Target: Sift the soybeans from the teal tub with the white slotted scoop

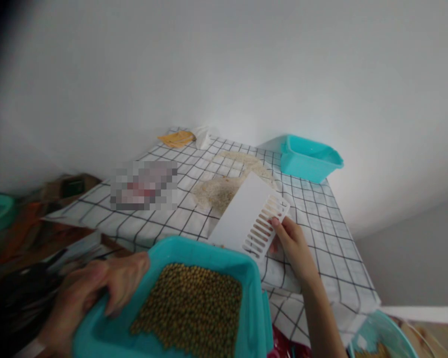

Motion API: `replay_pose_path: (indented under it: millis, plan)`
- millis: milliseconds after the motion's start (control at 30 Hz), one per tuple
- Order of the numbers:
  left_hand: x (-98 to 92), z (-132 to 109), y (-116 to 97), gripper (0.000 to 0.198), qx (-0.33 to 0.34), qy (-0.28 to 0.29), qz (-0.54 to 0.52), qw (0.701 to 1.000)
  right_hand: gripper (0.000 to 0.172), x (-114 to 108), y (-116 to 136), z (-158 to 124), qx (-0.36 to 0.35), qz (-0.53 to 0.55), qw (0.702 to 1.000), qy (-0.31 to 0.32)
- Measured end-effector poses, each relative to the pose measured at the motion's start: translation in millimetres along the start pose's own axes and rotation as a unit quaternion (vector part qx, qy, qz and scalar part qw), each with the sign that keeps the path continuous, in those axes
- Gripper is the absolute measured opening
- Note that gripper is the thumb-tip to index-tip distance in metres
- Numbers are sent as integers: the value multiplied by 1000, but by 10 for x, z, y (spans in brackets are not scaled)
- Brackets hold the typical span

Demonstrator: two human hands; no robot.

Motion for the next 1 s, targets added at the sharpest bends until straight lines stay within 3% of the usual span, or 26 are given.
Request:
replay_pose_path:
  millis: [167, 500, 1000]
  plan:
    - [-18, -13, 35, 59, 3, -14, -32, 999, 43, 37, 29, -4, -13, 11, 1000, 22]
    - [-31, -27, 55, 57, 5, -19, -38, 999, 35, -51, 15, -61, -34, 37, 999, -20]
    - [-52, -58, 92, 59, 13, -15, -48, 999, 32, -64, -105, -95, -20, 65, 998, -16]
Point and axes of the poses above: each hand's wrist, its own z-axis towards the middle knuckle, its own x-axis out of the palm, y = z × x, the point moved 9 cm from there along z, towards the middle knuckle, and after that the axes turned 2 degrees about x, right-handed, at the moved point
